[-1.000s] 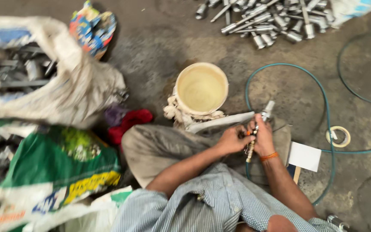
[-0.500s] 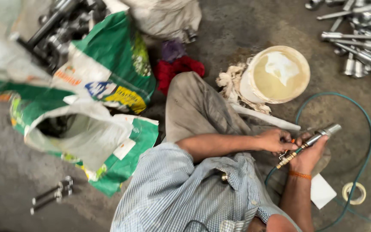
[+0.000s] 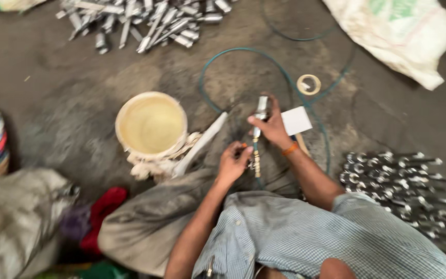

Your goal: The person sits on the floor and repeatedly cleans cylindrical metal parts. They pick a part from a sack, wipe it with a cloth, spray it with a handheld nozzle, and then toss it onto a pile on the floor. This cycle is repeated for multiple parts.

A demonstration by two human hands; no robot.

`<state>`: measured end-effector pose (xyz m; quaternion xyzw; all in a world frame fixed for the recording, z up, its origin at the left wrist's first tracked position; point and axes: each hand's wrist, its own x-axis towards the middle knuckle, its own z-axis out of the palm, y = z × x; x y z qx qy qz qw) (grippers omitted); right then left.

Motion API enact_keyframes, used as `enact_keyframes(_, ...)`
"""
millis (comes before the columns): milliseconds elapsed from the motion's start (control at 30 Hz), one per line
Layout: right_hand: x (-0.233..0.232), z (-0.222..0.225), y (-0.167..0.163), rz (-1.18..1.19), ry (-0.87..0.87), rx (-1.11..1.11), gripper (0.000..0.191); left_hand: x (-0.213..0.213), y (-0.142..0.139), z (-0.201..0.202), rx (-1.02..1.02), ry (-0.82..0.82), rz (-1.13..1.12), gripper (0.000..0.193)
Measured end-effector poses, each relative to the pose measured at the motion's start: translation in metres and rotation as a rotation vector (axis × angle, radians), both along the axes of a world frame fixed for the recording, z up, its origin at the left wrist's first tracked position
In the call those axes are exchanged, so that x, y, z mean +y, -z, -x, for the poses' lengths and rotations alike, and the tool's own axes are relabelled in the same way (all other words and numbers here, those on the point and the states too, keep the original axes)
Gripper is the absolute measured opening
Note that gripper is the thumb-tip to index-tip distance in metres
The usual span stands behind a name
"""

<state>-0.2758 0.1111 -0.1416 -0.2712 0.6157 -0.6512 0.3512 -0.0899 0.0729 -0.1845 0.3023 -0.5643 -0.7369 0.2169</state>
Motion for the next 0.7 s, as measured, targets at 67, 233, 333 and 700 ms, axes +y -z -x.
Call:
enact_keyframes(67,0.005,0.006,-0.001,-0.011,-0.016,0.062,0.087,0.002,-0.002,0.0,-0.026,0.018,0.046,0.024)
enact_keyframes(233,0.023,0.014,0.006,-0.043,0.058,0.08,0.086,0.007,-0.004,0.004,-0.031,0.075,0.2,0.023)
enact_keyframes(333,0.033,0.013,0.011,-0.053,0.125,0.093,0.085,0.01,-0.002,0.006,-0.042,0.124,0.056,0.018)
enact_keyframes(700,0.047,0.021,0.012,-0.077,0.308,0.2,0.087,0.017,-0.014,0.022,-0.004,0.127,-0.017,0.015)
